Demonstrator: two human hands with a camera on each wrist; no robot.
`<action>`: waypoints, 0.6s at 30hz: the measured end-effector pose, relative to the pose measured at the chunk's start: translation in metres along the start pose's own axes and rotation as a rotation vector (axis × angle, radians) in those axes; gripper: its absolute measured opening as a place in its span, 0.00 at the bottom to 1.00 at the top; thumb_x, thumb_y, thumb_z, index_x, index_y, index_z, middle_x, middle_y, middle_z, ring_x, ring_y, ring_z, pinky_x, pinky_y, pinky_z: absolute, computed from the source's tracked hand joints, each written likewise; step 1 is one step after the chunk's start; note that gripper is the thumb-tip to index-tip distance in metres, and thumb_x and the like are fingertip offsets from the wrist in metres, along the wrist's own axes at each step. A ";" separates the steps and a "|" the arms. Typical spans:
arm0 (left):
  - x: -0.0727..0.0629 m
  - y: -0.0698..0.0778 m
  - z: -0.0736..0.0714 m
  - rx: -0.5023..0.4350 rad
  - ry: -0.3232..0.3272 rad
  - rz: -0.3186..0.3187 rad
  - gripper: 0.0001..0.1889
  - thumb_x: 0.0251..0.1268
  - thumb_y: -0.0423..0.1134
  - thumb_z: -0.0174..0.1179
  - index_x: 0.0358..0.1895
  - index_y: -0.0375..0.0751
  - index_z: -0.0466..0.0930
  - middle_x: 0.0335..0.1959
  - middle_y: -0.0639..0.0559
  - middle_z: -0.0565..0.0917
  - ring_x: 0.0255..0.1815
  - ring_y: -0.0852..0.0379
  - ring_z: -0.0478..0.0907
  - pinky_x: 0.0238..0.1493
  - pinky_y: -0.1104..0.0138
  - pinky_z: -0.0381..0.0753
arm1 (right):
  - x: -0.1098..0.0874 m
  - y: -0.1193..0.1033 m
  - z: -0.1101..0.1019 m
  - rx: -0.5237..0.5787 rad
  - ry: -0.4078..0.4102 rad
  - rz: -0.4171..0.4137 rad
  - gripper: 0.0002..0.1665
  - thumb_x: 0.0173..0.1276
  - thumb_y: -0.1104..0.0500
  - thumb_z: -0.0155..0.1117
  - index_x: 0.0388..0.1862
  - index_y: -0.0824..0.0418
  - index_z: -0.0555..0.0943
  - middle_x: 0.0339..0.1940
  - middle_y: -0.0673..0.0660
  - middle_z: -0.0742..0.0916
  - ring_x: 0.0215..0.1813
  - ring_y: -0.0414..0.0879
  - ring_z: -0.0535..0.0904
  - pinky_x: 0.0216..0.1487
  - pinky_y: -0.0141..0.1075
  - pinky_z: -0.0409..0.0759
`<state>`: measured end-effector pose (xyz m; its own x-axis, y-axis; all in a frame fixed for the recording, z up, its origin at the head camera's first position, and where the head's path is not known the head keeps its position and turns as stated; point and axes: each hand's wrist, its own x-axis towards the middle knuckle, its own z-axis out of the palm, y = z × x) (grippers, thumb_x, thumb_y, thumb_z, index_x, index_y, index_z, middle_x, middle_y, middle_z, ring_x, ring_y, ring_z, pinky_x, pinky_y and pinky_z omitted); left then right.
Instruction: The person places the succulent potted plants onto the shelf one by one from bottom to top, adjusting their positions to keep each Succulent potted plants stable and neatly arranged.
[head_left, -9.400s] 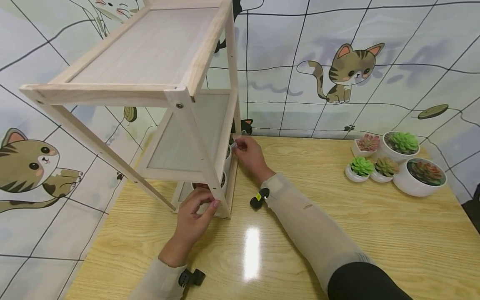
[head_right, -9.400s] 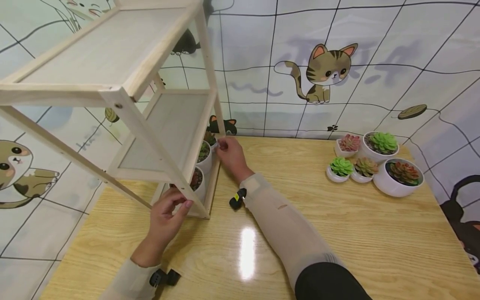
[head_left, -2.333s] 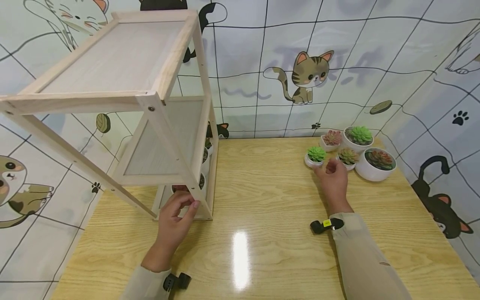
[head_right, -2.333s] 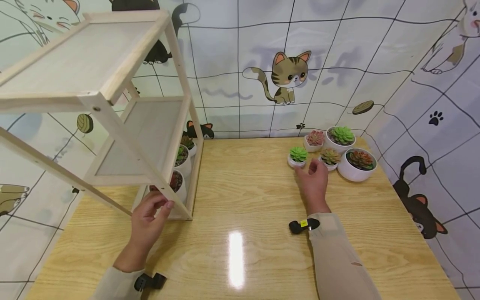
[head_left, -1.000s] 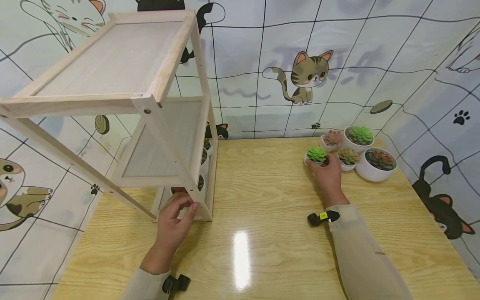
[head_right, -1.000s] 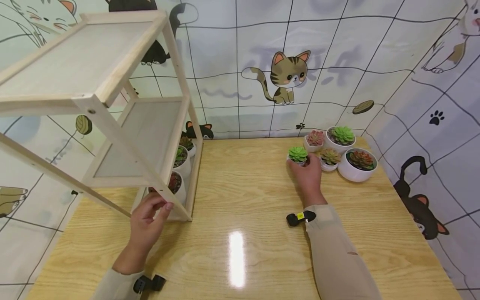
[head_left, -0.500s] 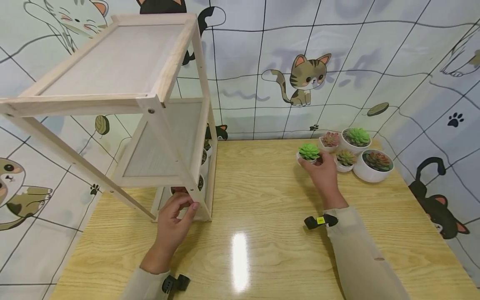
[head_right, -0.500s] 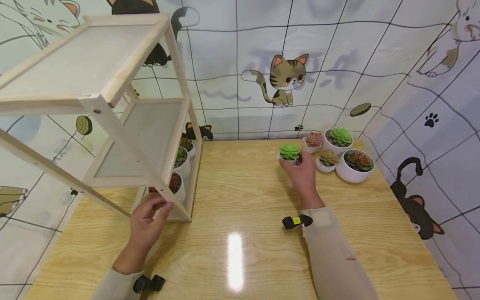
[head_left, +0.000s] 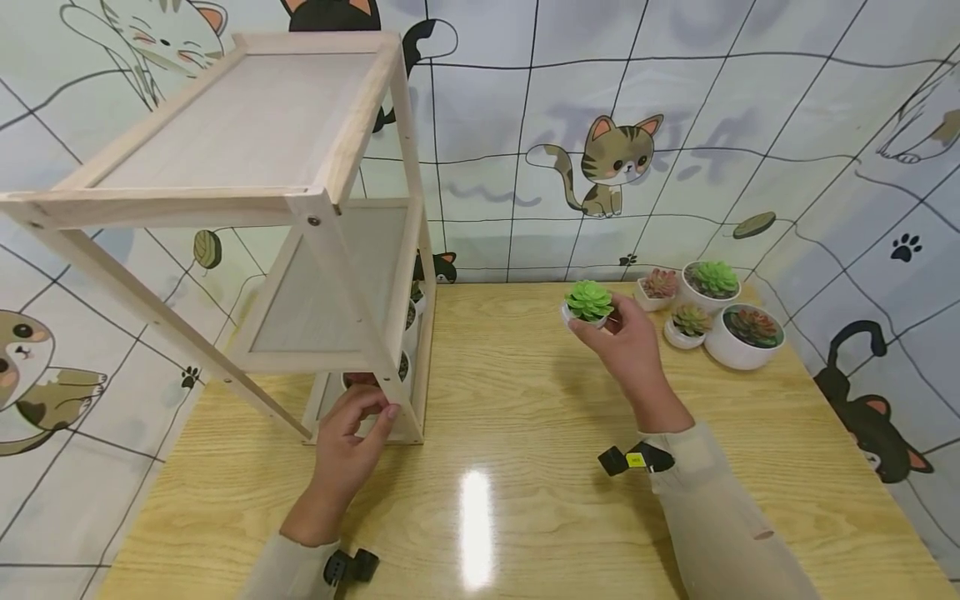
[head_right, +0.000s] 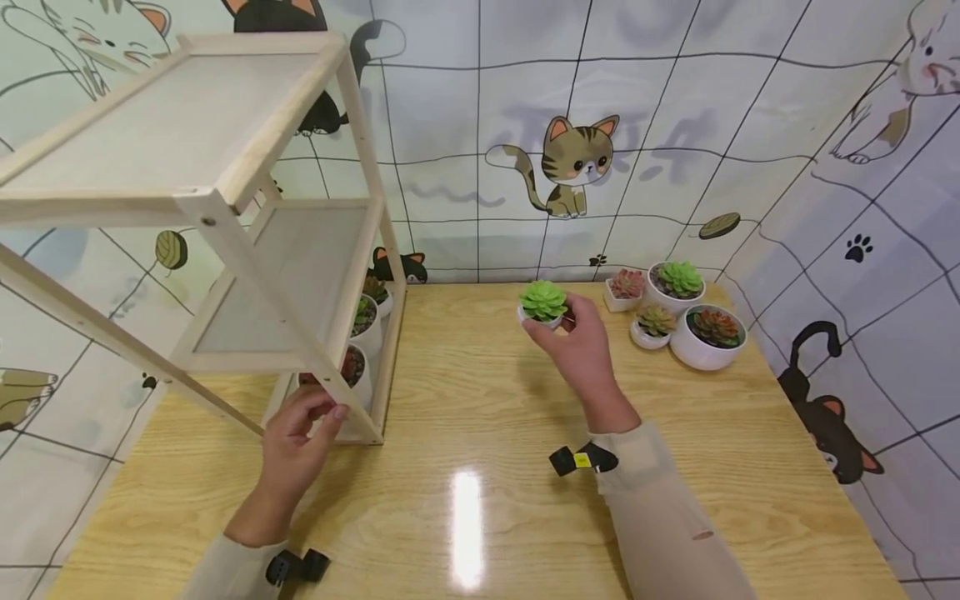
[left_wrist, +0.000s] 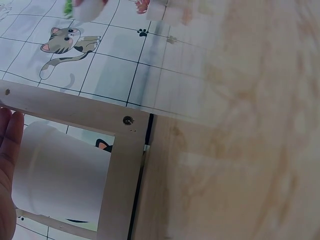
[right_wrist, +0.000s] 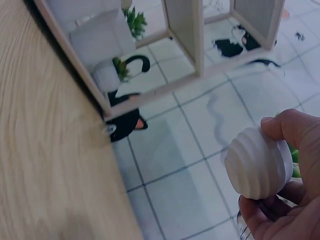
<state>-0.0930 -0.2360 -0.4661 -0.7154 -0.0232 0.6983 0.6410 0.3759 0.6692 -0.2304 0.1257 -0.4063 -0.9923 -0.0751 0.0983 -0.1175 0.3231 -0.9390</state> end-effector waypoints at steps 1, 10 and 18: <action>0.000 0.000 0.000 0.003 -0.003 -0.004 0.07 0.66 0.22 0.65 0.42 0.35 0.83 0.38 0.41 0.83 0.46 0.67 0.78 0.50 0.81 0.82 | -0.001 -0.006 0.002 0.009 -0.011 -0.014 0.39 0.72 0.55 0.72 0.76 0.62 0.69 0.72 0.60 0.75 0.74 0.54 0.74 0.72 0.42 0.78; -0.001 0.000 0.000 0.013 -0.007 -0.014 0.03 0.72 0.31 0.65 0.41 0.33 0.83 0.38 0.42 0.83 0.47 0.68 0.78 0.51 0.81 0.81 | -0.010 -0.050 0.024 0.094 -0.118 -0.086 0.40 0.71 0.59 0.73 0.77 0.62 0.68 0.71 0.59 0.73 0.71 0.53 0.76 0.56 0.21 0.80; 0.001 0.003 0.000 0.015 0.007 -0.010 0.08 0.63 0.20 0.66 0.42 0.32 0.83 0.40 0.45 0.84 0.48 0.67 0.78 0.51 0.81 0.81 | -0.012 -0.082 0.055 0.186 -0.207 -0.141 0.38 0.66 0.61 0.76 0.74 0.59 0.72 0.67 0.56 0.80 0.67 0.51 0.80 0.54 0.27 0.84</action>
<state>-0.0916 -0.2346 -0.4636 -0.7199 -0.0340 0.6933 0.6292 0.3896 0.6725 -0.2066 0.0481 -0.3487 -0.9354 -0.3038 0.1808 -0.2256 0.1191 -0.9669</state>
